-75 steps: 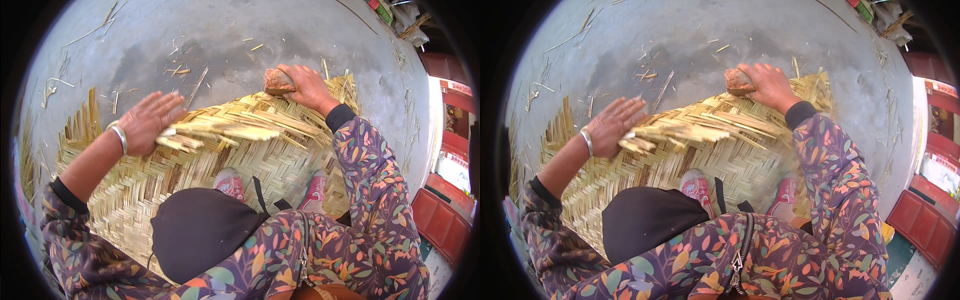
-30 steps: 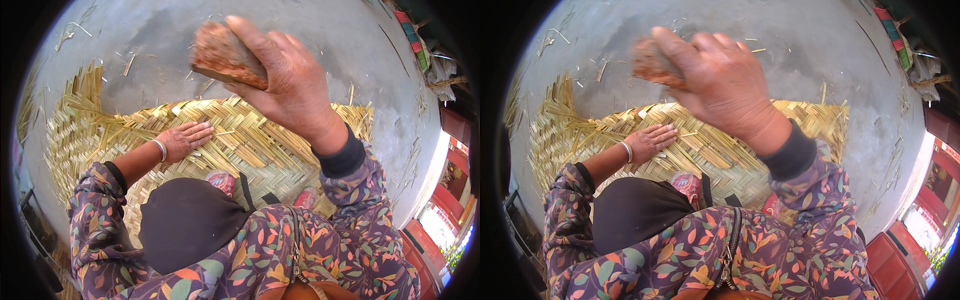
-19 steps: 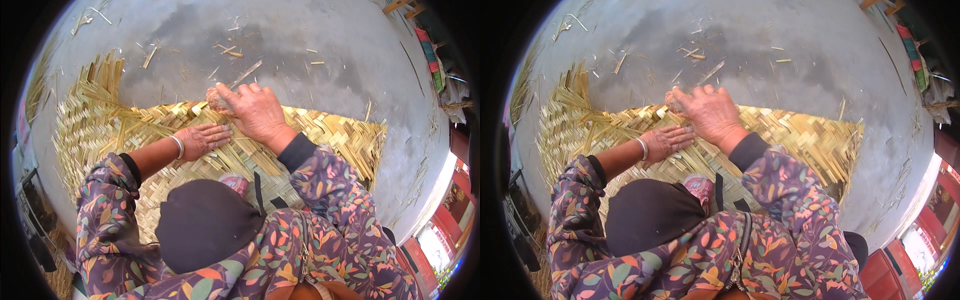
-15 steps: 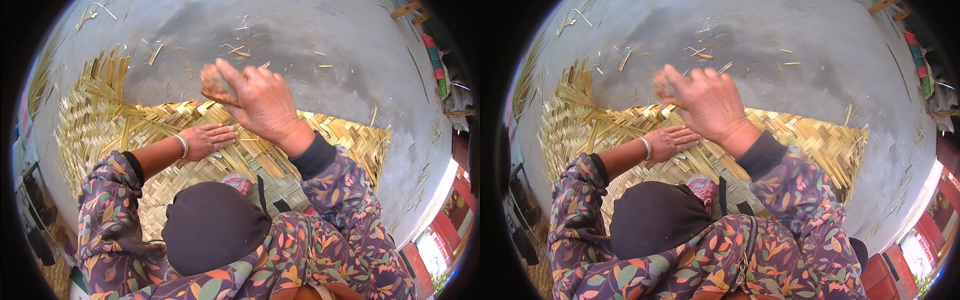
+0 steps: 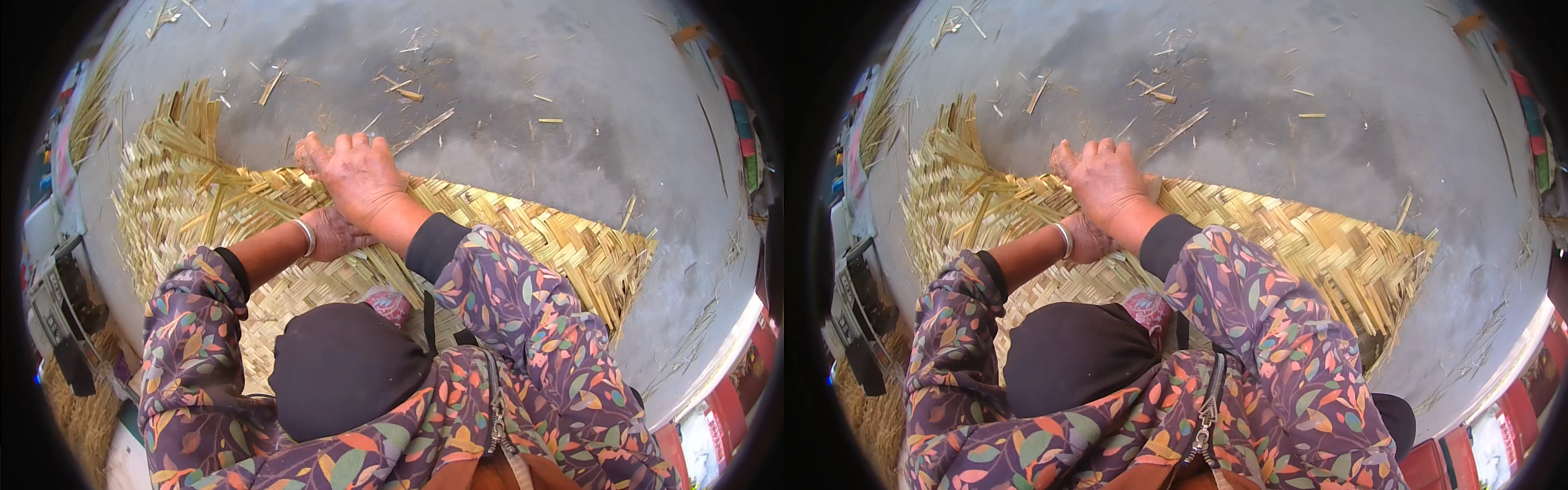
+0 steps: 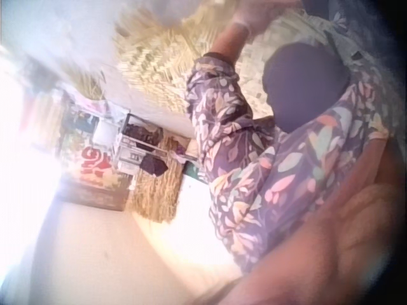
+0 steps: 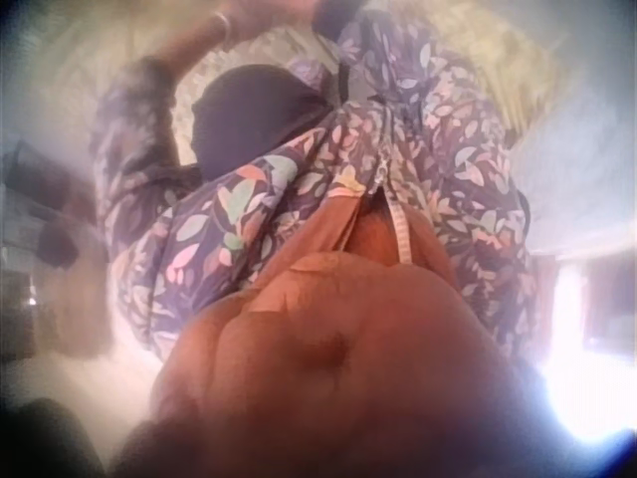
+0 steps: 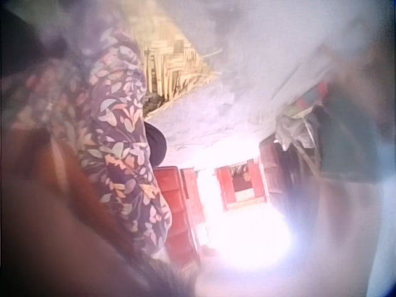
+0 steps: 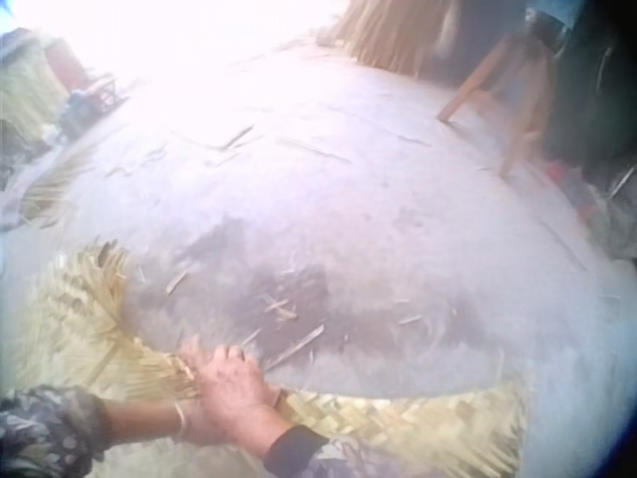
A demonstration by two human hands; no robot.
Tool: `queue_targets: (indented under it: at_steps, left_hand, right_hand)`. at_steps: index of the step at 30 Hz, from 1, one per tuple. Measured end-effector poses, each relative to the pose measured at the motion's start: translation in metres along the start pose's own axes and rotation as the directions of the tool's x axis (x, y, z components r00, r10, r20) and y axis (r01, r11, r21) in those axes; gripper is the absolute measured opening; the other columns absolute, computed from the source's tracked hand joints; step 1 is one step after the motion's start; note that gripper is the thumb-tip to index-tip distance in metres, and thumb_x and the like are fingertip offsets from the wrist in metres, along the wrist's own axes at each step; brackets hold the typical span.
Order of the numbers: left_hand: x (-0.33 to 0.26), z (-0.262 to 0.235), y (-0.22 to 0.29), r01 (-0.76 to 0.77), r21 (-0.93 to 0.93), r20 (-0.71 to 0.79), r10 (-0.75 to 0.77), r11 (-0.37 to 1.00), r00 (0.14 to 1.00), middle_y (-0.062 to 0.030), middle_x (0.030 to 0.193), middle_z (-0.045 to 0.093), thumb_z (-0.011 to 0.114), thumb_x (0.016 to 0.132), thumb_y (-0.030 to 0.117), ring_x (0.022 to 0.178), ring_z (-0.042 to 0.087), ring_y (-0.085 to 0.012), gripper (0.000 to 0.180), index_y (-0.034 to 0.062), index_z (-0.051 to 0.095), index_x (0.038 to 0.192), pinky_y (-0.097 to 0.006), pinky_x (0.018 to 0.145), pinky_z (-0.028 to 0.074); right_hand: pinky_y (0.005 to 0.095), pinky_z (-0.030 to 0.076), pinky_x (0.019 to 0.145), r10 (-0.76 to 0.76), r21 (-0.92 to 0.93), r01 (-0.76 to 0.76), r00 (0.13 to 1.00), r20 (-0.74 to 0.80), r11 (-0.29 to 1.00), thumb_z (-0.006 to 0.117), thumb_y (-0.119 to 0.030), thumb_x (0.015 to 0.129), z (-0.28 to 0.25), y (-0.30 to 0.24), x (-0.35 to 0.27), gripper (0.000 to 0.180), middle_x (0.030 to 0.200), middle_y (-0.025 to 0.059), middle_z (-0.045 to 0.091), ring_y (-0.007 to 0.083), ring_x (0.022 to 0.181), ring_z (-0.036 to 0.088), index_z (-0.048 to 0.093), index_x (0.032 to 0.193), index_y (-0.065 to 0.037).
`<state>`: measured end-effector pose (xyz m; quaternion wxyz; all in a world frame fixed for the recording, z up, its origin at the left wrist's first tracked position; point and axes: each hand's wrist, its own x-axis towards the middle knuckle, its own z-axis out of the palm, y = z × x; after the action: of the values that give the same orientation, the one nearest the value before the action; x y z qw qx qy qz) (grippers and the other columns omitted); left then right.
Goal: The person weaves a mat using dried palm leaves, interlacing strips by hand and occasionally tapping them with a brick to compact the weave. The person sits on the floor and works on a partially completed mat, adding new strips and adjusting the edges.
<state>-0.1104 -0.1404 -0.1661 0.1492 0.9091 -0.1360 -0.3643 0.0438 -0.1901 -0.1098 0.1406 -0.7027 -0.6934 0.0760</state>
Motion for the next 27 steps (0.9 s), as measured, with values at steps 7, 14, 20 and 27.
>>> queue_targets:
  at_steps: [7, 14, 20, 27]
  left_hand:
    - [-0.002, -0.013, 0.007, 0.012, 0.187, 0.072, -0.026, 0.982, 0.997, 0.0000, 0.165, 0.026, 0.037, 0.096, 0.021, 0.153, 0.023, -0.0189, 0.063, 0.0188, 0.028, 0.158, -0.040, 0.127, 0.014]
    - [0.005, -0.004, 0.012, 0.072, 0.246, -0.178, -0.028, 0.967, 0.984, 0.0047, 0.165, 0.027, 0.036, 0.099, 0.022, 0.153, 0.022, -0.0175, 0.059, 0.0220, 0.027, 0.158, -0.045, 0.127, 0.011]
    - [0.012, 0.002, 0.026, 0.181, 0.271, -0.143, -0.147, 0.945, 0.979, 0.0051, 0.166, 0.023, 0.035, 0.098, 0.023, 0.153, 0.021, -0.0181, 0.061, 0.0233, 0.024, 0.159, -0.047, 0.127, 0.012]
    - [0.015, -0.001, 0.019, 0.168, 0.300, -0.099, -0.144, 0.939, 0.985, 0.0061, 0.167, 0.021, 0.035, 0.100, 0.028, 0.154, 0.020, -0.0195, 0.060, 0.0272, 0.025, 0.159, -0.049, 0.127, 0.010]
  right_hand:
    - [0.0430, 0.048, 0.081, 0.054, 0.036, -0.054, 0.999, -0.004, 0.998, 0.064, -0.022, 0.087, -0.007, 0.003, 0.011, 0.059, 0.104, 0.0108, 0.068, 0.0276, 0.101, 0.065, 0.047, 0.143, -0.016]
    - [0.0453, 0.053, 0.079, 0.045, -0.018, -0.045, 0.999, 0.016, 0.999, 0.066, -0.020, 0.085, -0.007, 0.011, 0.016, 0.062, 0.107, 0.0140, 0.067, 0.0308, 0.102, 0.067, 0.046, 0.144, -0.015]
    - [0.0447, 0.053, 0.080, 0.027, -0.009, -0.026, 0.999, 0.021, 1.000, 0.066, -0.017, 0.084, -0.014, 0.011, 0.013, 0.063, 0.108, 0.0155, 0.066, 0.0318, 0.102, 0.067, 0.046, 0.143, -0.014]
    - [0.0453, 0.053, 0.081, 0.061, 0.019, -0.061, 0.998, 0.021, 0.998, 0.066, -0.017, 0.084, -0.007, 0.013, 0.017, 0.063, 0.109, 0.0147, 0.066, 0.0322, 0.101, 0.067, 0.046, 0.143, -0.015]
